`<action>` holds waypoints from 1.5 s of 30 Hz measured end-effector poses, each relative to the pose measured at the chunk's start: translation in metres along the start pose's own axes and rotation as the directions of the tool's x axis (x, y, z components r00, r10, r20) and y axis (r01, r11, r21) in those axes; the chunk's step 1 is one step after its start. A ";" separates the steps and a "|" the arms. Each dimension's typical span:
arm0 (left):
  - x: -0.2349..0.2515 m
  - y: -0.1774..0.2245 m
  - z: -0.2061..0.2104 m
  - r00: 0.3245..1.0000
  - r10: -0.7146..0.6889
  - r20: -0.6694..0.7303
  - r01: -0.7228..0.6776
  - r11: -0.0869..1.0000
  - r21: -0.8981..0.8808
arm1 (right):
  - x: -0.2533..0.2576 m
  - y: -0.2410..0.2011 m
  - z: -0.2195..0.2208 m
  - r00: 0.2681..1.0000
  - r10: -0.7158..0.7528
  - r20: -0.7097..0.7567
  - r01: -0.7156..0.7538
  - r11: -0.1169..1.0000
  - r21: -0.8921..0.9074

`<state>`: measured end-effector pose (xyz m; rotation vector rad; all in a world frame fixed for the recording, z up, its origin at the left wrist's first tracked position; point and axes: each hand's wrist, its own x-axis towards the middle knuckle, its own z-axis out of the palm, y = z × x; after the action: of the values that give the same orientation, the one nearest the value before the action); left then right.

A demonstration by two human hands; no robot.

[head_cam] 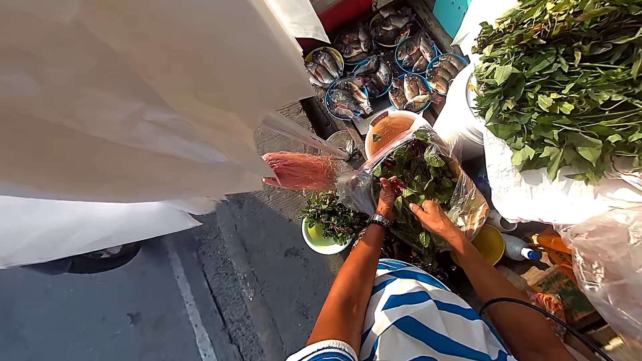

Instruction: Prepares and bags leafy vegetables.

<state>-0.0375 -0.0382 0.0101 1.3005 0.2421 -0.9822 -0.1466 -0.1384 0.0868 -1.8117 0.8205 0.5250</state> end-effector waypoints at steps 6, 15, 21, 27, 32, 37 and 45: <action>0.004 -0.008 -0.013 0.993 0.018 0.116 -0.008 0.996 -0.092 | 0.012 -0.025 0.004 0.991 0.062 0.116 -0.033 0.972 -0.233; 0.006 -0.007 -0.018 0.999 -0.014 0.035 0.018 0.995 -0.100 | -0.002 -0.021 -0.009 0.986 0.020 0.168 0.031 0.954 -0.300; 0.002 0.000 -0.023 1.000 -0.013 -0.011 0.011 0.994 -0.110 | -0.010 -0.007 -0.005 0.987 -0.127 -0.097 0.090 0.944 -0.317; -0.018 0.016 -0.005 0.993 -0.031 0.116 0.062 0.958 -0.278 | 0.017 0.003 0.030 0.996 -0.085 -0.006 0.079 0.946 -0.314; -0.011 0.013 -0.009 0.997 -0.066 0.037 0.075 0.930 -0.361 | 0.013 -0.025 0.033 0.999 0.025 -0.020 -0.031 0.905 -0.423; -0.009 0.009 -0.004 0.994 -0.018 -0.104 -0.012 0.958 -0.285 | 0.024 -0.023 0.051 0.992 0.007 -0.127 -0.067 0.877 -0.476; 0.001 0.011 -0.028 0.969 -0.152 -0.194 0.104 0.966 -0.236 | 0.041 -0.001 0.001 0.960 -0.121 0.251 0.159 0.977 -0.139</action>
<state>-0.0190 -0.0143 0.0080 1.1908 0.5913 -0.8971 -0.1185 -0.1491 0.0586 -1.8879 0.4912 0.7177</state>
